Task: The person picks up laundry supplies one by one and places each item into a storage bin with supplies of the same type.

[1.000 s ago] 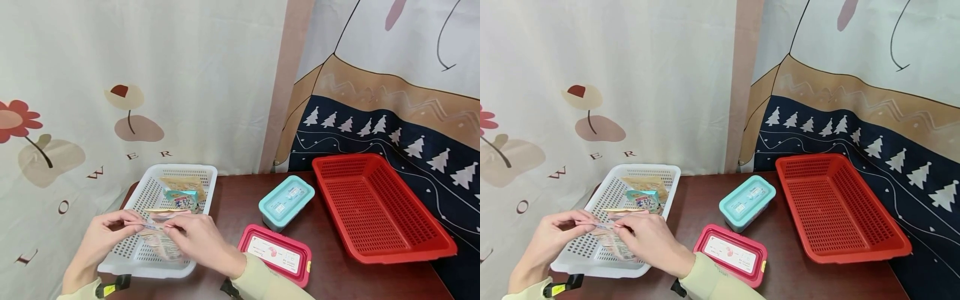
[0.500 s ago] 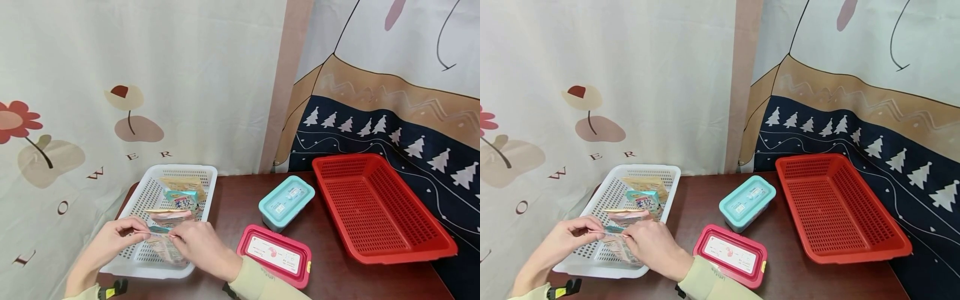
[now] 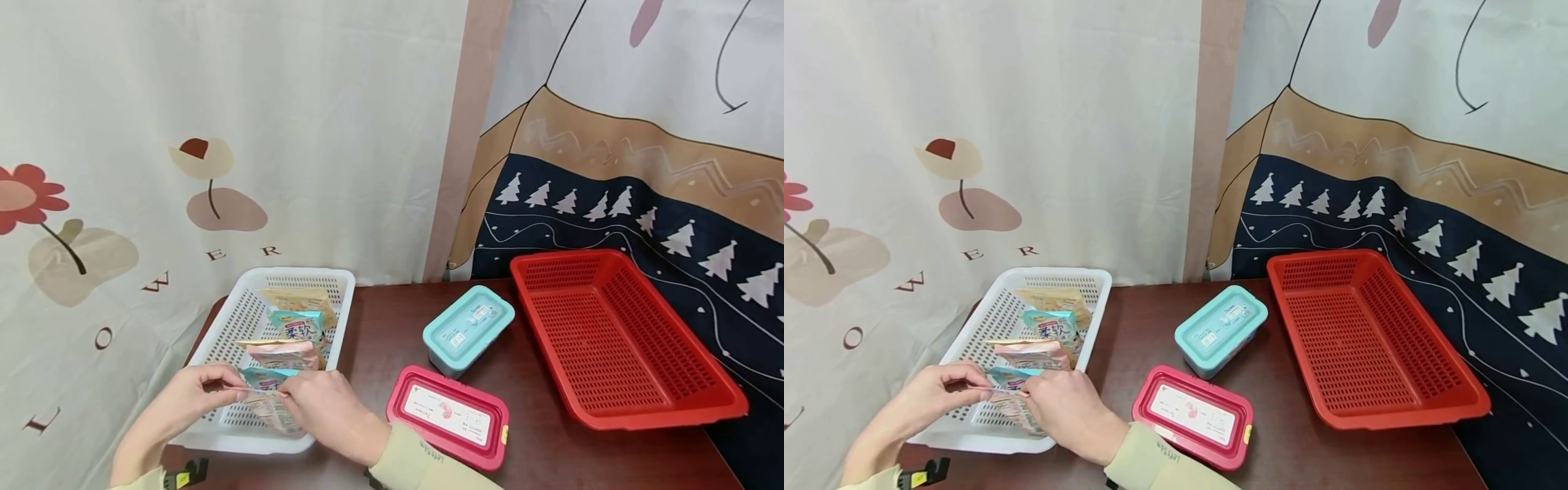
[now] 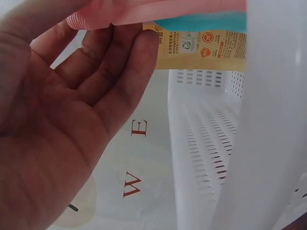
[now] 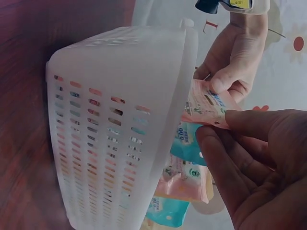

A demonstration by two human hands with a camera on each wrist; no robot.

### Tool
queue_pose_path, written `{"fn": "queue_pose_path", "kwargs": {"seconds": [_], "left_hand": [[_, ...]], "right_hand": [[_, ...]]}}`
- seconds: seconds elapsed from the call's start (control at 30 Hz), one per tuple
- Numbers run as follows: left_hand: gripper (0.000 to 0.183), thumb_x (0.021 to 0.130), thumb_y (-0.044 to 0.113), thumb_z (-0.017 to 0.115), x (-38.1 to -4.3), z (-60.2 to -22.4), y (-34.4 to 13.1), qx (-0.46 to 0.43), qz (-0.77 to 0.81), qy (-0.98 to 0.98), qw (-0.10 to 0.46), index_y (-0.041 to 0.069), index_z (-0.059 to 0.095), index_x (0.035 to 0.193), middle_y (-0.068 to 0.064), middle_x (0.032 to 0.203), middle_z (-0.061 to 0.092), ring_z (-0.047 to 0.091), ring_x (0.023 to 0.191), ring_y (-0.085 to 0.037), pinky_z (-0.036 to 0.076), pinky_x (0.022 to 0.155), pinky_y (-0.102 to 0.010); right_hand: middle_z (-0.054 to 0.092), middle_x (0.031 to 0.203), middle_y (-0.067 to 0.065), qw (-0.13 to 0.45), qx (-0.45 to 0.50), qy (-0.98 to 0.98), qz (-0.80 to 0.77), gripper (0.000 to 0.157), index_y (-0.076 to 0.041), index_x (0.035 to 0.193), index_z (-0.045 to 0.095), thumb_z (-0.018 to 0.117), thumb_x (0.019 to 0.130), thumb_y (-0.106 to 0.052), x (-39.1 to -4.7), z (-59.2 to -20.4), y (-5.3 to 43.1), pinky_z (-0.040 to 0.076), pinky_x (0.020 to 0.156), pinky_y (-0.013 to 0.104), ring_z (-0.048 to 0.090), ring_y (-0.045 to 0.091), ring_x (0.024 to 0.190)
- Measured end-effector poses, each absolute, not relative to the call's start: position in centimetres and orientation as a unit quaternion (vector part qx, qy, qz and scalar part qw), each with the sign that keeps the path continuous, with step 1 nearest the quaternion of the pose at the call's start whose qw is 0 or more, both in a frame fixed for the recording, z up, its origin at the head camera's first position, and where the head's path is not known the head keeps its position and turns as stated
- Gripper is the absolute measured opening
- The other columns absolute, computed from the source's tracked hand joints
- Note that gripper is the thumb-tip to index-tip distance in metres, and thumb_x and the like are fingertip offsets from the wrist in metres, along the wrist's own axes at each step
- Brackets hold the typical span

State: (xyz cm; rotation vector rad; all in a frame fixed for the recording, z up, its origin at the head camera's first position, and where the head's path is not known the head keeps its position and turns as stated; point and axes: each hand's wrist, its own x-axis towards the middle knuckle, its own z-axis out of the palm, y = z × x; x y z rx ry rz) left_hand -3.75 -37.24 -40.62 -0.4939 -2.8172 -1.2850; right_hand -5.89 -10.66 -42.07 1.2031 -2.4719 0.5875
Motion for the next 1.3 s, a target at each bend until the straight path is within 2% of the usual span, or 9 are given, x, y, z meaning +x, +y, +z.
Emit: {"fn": "queue_pose_path", "kwargs": {"seconds": [0.13,0.23,0.4,0.63,0.73,0.87,1.07,1.27,1.3], "left_hand": [[0.017,0.086,-0.001,0.08,-3.7,-40.6,-37.2,-0.147,-0.409,-0.901,-0.004,0.015,0.076,0.087,0.007,0.084,0.07,0.061,0.072,-0.002,0.051,0.058,-0.023],[0.011,0.087,0.002,0.081,-3.6,-40.3,-36.9,-0.125,-0.406,-0.905,-0.012,0.009,0.076,0.094,0.006,0.086,0.072,0.063,0.074,-0.003,0.052,0.06,-0.023],[0.026,0.088,0.01,0.082,-3.1,-39.4,-36.2,-0.064,-0.403,-0.913,-0.01,0.001,0.074,0.111,-0.001,0.094,0.075,0.068,0.081,-0.004,0.056,0.066,-0.022],[0.023,0.092,0.011,0.08,-2.9,-37.6,-34.3,-0.074,-0.374,-0.919,0.103,0.01,0.076,0.115,0.007,0.107,0.073,0.065,0.092,0.003,0.049,0.078,-0.011],[0.026,0.091,0.004,0.078,-3.0,-36.8,-32.8,-0.1,-0.383,-0.906,0.147,0.011,0.076,0.116,0.006,0.109,0.073,0.065,0.096,0.002,0.046,0.084,-0.008],[0.031,0.087,-0.006,0.078,-3.4,-35.9,-30.3,-0.122,-0.417,-0.881,0.186,0.005,0.075,0.116,0.004,0.112,0.071,0.065,0.098,-0.004,0.047,0.089,-0.009],[0.038,0.085,-0.014,0.075,-4.3,-35.6,-26.2,-0.156,-0.464,-0.845,0.215,0.001,0.072,0.12,-0.005,0.12,0.067,0.064,0.109,-0.006,0.049,0.093,-0.013],[0.041,0.087,-0.007,0.077,-5.1,-36.4,-21.5,-0.149,-0.487,-0.834,0.214,0.009,0.072,0.124,-0.006,0.127,0.067,0.059,0.121,-0.004,0.044,0.101,-0.013],[0.04,0.087,-0.005,0.078,-5.2,-36.7,-20.7,-0.145,-0.49,-0.834,0.211,0.01,0.072,0.125,-0.006,0.129,0.066,0.058,0.121,-0.005,0.045,0.097,-0.012]], "right_hand": [[0.074,0.089,-0.018,0.144,0.411,-0.87,0.23,0.008,-0.027,0.099,0.082,0.075,0.096,-0.03,-6.0,-42.3,-10.6,0.049,0.061,0.014,0.065,-0.008,0.078],[0.074,0.09,-0.018,0.134,0.406,-0.871,0.244,0.011,-0.026,0.1,0.081,0.073,0.098,-0.033,-6.0,-42.3,-10.2,0.048,0.062,0.013,0.065,-0.007,0.078],[0.074,0.094,-0.017,0.144,0.387,-0.867,0.278,0.019,-0.024,0.103,0.08,0.07,0.099,-0.04,-5.9,-41.5,-8.5,0.048,0.064,0.013,0.067,-0.004,0.079],[0.075,0.1,-0.013,0.162,0.344,-0.861,0.339,0.022,-0.022,0.108,0.08,0.068,0.1,-0.039,-5.9,-39.3,-4.5,0.05,0.066,0.016,0.067,-0.001,0.085],[0.074,0.109,-0.012,0.155,0.315,-0.862,0.366,0.025,-0.022,0.113,0.079,0.065,0.101,-0.039,-5.9,-38.5,-2.7,0.055,0.075,0.023,0.068,0.003,0.097],[0.071,0.123,-0.01,0.133,0.279,-0.863,0.399,0.029,-0.021,0.121,0.075,0.065,0.102,-0.04,-5.9,-37.5,-0.1,0.055,0.092,0.034,0.065,0.008,0.114],[0.065,0.138,-0.007,0.127,0.234,-0.87,0.416,0.036,-0.021,0.131,0.071,0.07,0.099,-0.037,-6.0,-36.9,3.5,0.052,0.103,0.041,0.059,0.01,0.128],[0.06,0.146,-0.007,0.12,0.194,-0.885,0.405,0.042,-0.023,0.137,0.068,0.072,0.098,-0.037,-6.2,-37.4,7.1,0.051,0.104,0.047,0.057,0.015,0.133],[0.059,0.147,-0.007,0.119,0.187,-0.887,0.404,0.043,-0.023,0.138,0.067,0.072,0.098,-0.037,-6.3,-37.6,7.6,0.051,0.104,0.048,0.056,0.016,0.134]]}}
